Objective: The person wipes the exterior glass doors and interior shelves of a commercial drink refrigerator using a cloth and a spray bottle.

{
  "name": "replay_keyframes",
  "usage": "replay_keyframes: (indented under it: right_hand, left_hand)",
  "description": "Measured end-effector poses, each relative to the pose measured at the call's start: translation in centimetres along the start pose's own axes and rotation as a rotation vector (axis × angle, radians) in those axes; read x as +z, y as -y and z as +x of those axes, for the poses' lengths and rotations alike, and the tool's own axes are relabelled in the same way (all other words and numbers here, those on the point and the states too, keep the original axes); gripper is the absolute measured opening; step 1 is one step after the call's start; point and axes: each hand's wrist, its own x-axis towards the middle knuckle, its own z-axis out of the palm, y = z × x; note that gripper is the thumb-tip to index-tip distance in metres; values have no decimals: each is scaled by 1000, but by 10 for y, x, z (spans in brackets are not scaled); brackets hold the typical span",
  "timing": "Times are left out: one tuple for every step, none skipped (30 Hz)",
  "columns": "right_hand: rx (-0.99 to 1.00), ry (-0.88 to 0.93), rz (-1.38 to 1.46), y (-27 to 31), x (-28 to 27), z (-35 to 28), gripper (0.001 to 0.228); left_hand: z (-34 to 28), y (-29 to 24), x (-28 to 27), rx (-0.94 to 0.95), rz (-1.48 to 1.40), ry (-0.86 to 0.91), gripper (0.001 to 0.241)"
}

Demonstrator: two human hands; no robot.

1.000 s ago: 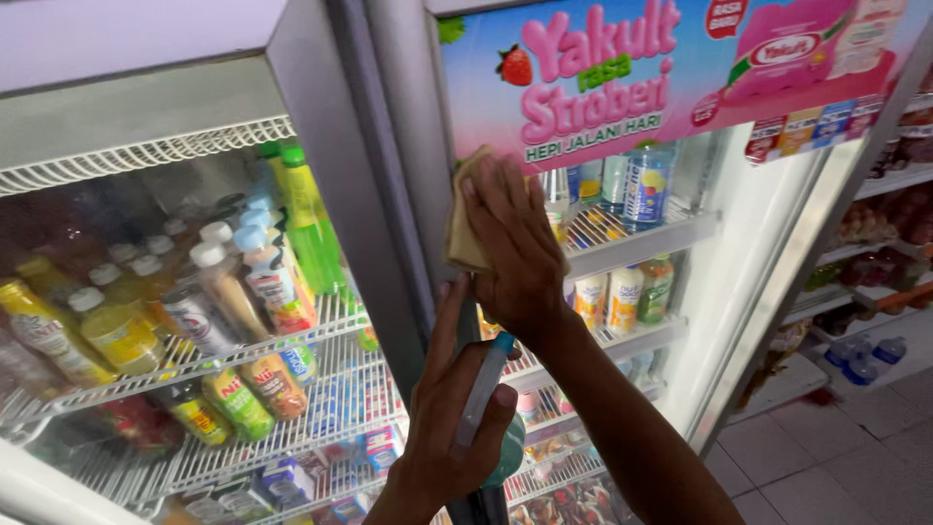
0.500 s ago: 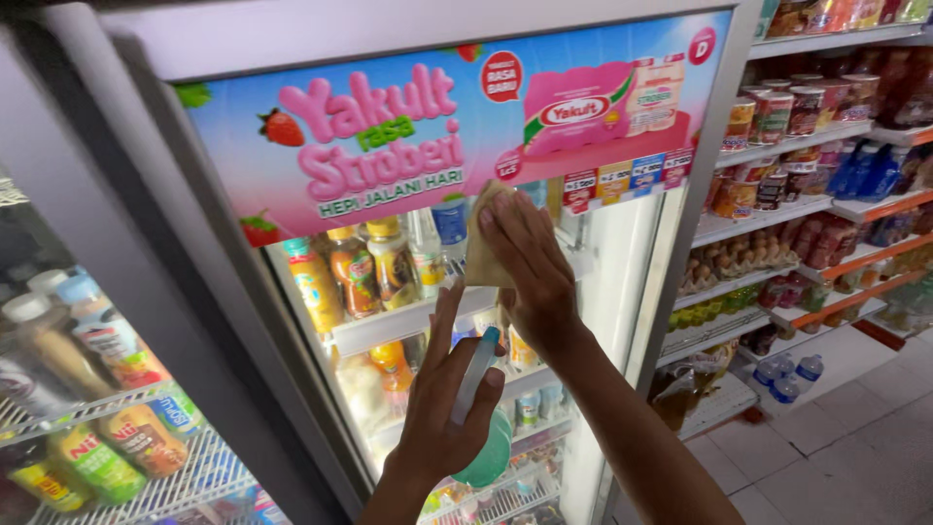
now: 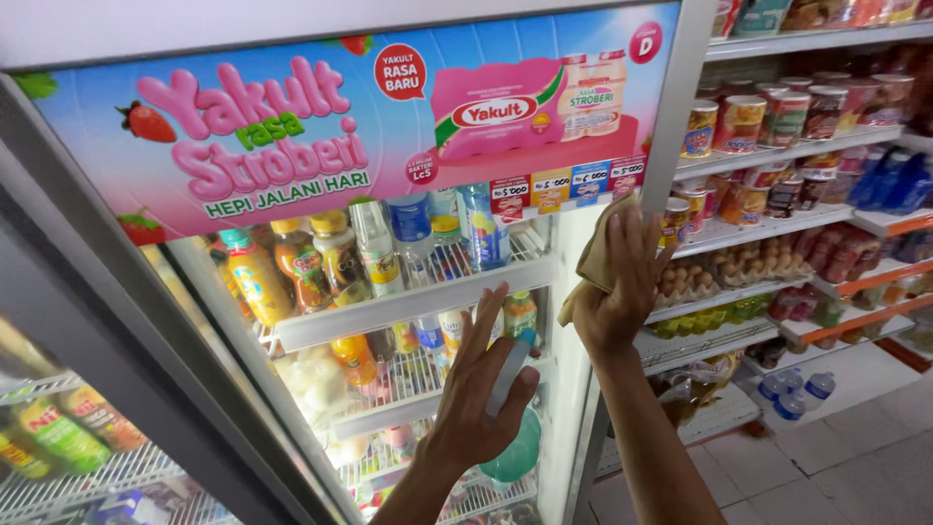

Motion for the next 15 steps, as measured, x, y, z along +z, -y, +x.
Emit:
replay_keyframes:
  right_hand:
    - [34,1,61,5,1,-3,53]
    - [69,3,122,12,1,-8,52]
    - [95,-5,187,20,6,-8,51]
    - [84,-5,234,29,11,-8,49]
    - [78,5,279,39,13,-11,47]
    - [72,15,323,48,16,-13,45]
    - [53,39,331,57,19,-14,48]
    - [33,63,339,66,21,-15,51]
    - [8,79,349,75,25,-13,54]
    - [-22,97,343,86,27,-11,53]
    - [-54,113,343,99,31,-8,53]
    - [-85,128,343,113,33,-5,52]
    - [-78,121,360,125,36,-1,53]
    - [-71,113,376,137,40,5,53]
    - [-58,112,391,151,43,9,53]
  left_hand:
    - [-3,1,-1,-7,-22,-6,24]
    - [-8,1,-3,-15,-45,-12,25]
    - [-8,3,-6,-11,-62,-24,26]
    - [-9,6,-11,1,-70,-42,28]
    - [-15,6,-16,4,-81,-58,29]
    - [-21,8,-21,7,-92,-74,31]
    - [-27,9,-28,-7,-97,-84,33]
    - [-32,11,-35,-21,-103,-95,34]
    - [-35,14,-42,-25,-105,-108,35]
    - [-39,14,-49,-37,-88,-119,35]
    - [-43,13,-58,-48,-64,-134,35]
    - [-46,12,-68,-59,-41,-149,35]
    - [-49,12,-76,-53,-8,-160,36]
    - [-49,13,-85,-47,26,-171,38]
    - [-52,12,-94,-49,58,-178,40]
